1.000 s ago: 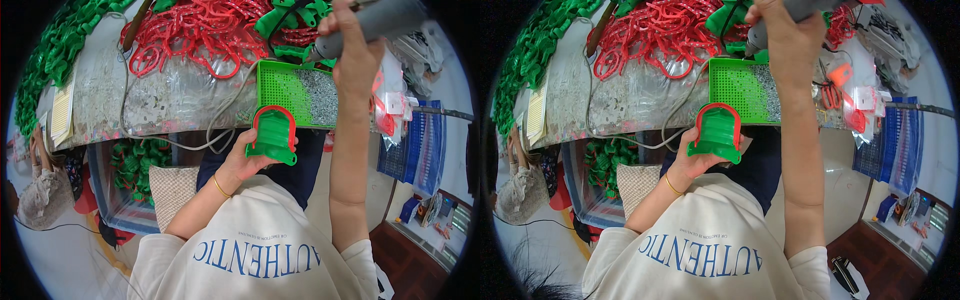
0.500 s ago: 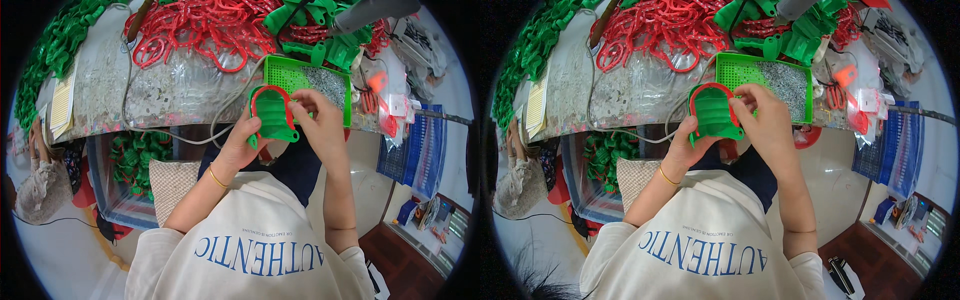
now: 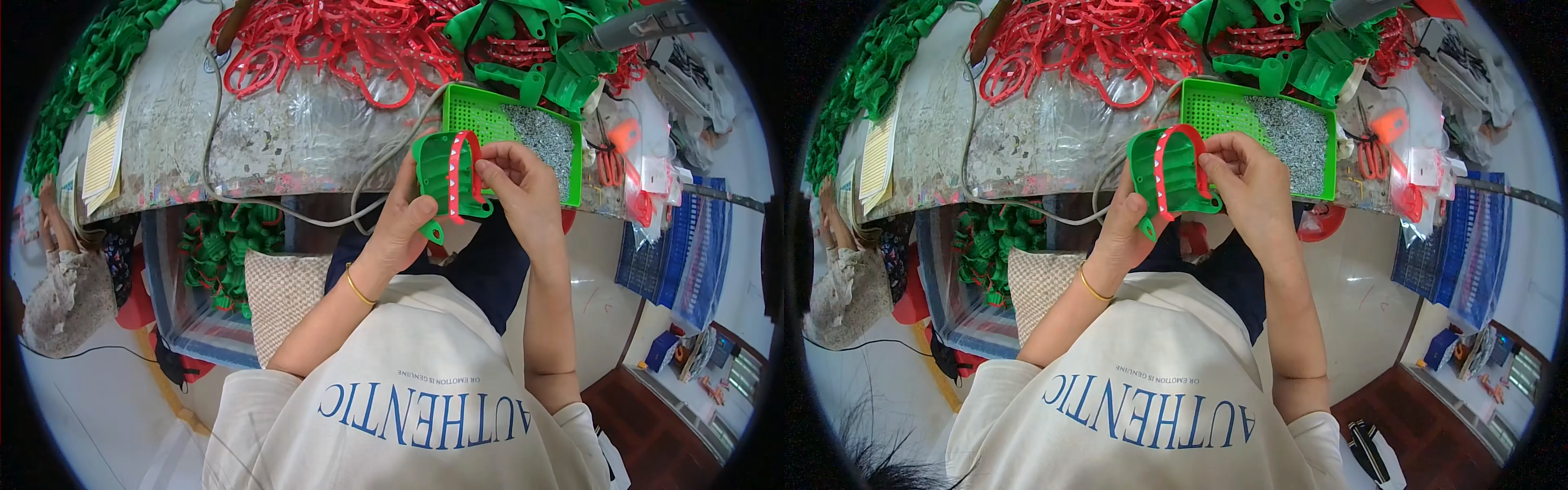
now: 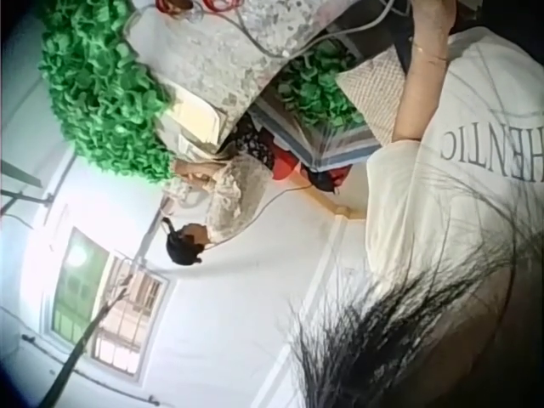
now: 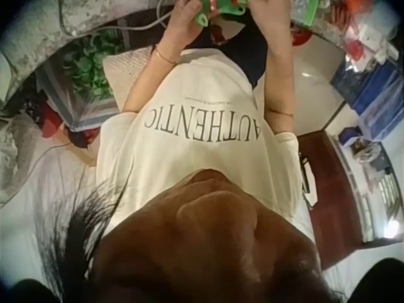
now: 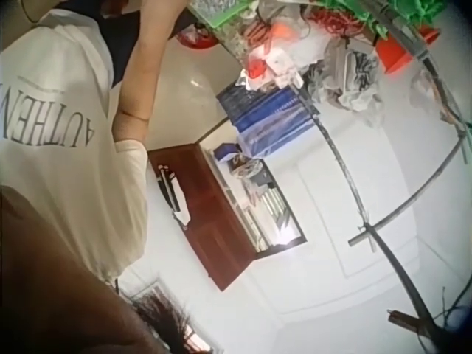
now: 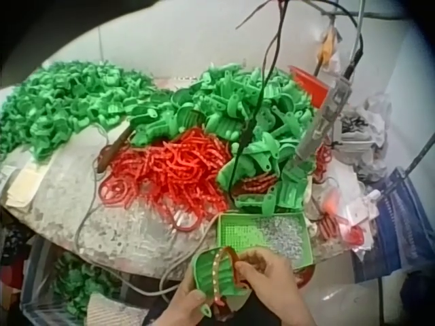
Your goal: Assembling red and green plastic components using a handheld heat tool at a workbench.
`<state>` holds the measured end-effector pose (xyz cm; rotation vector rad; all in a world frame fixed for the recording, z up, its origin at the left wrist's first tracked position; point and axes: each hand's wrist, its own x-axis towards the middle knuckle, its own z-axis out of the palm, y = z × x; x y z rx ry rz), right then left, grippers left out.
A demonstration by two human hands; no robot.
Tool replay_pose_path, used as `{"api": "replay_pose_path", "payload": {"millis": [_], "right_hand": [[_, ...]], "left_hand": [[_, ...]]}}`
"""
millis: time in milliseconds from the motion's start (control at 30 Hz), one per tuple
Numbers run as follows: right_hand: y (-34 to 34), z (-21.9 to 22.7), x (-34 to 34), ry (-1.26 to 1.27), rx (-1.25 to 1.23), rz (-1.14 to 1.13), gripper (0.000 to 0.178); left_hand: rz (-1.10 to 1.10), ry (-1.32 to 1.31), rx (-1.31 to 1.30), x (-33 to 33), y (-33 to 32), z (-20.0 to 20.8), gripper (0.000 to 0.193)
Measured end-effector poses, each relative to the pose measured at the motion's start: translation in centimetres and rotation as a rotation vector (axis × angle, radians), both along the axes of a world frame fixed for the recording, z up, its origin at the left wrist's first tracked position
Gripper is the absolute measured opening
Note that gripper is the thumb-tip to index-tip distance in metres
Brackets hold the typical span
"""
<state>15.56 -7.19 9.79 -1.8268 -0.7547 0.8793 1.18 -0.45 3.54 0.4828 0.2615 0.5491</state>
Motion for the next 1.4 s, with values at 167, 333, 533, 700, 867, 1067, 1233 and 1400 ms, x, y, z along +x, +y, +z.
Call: {"api": "replay_pose_path", "payload": {"millis": [167,333,533,700,867,1067,1233,1400], "right_hand": [[-0.1,-0.5,0.0,0.013,-0.01,-0.009,0.014],[-0.1,-0.6,-0.4,-0.031,-0.029,-0.009,0.014],[0.0,-0.7,-1.4,-0.33,-0.045,-0.003,0.012],[-0.2,-1.1,-1.4,-0.315,-0.03,-0.027,0.011],[-0.3,-1.4,-1.3,-0.341,-0.036,-0.017,0.011],[-0.5,-1.2,-0.8,-0.257,-0.043,0.015,0.011],[-1.2,-0.4,0.0,0.0,-0.046,0.11,0.02],[-1.0,1.5,1.0,-0.086,-0.131,0.161,0.021]], "left_hand": [[-0.006,0.016,-0.016,-0.2,0.0,0.2,0.101],[-0.006,0.001,0.005,-0.2,-0.1,-0.1,0.098],[0.012,0.048,0.057,-0.3,-0.6,-0.7,0.095],[0.021,0.059,0.077,-0.3,-0.7,-0.5,0.091],[0.0,0.082,0.038,-0.3,-0.7,-0.3,0.086],[-0.017,0.051,0.048,-0.1,-0.5,-0.2,0.081],[-0.179,-0.081,-0.33,-1.6,-0.3,0.2,0.082],[-0.279,-0.165,-0.365,-2.1,-0.4,-0.3,0.088]]}}
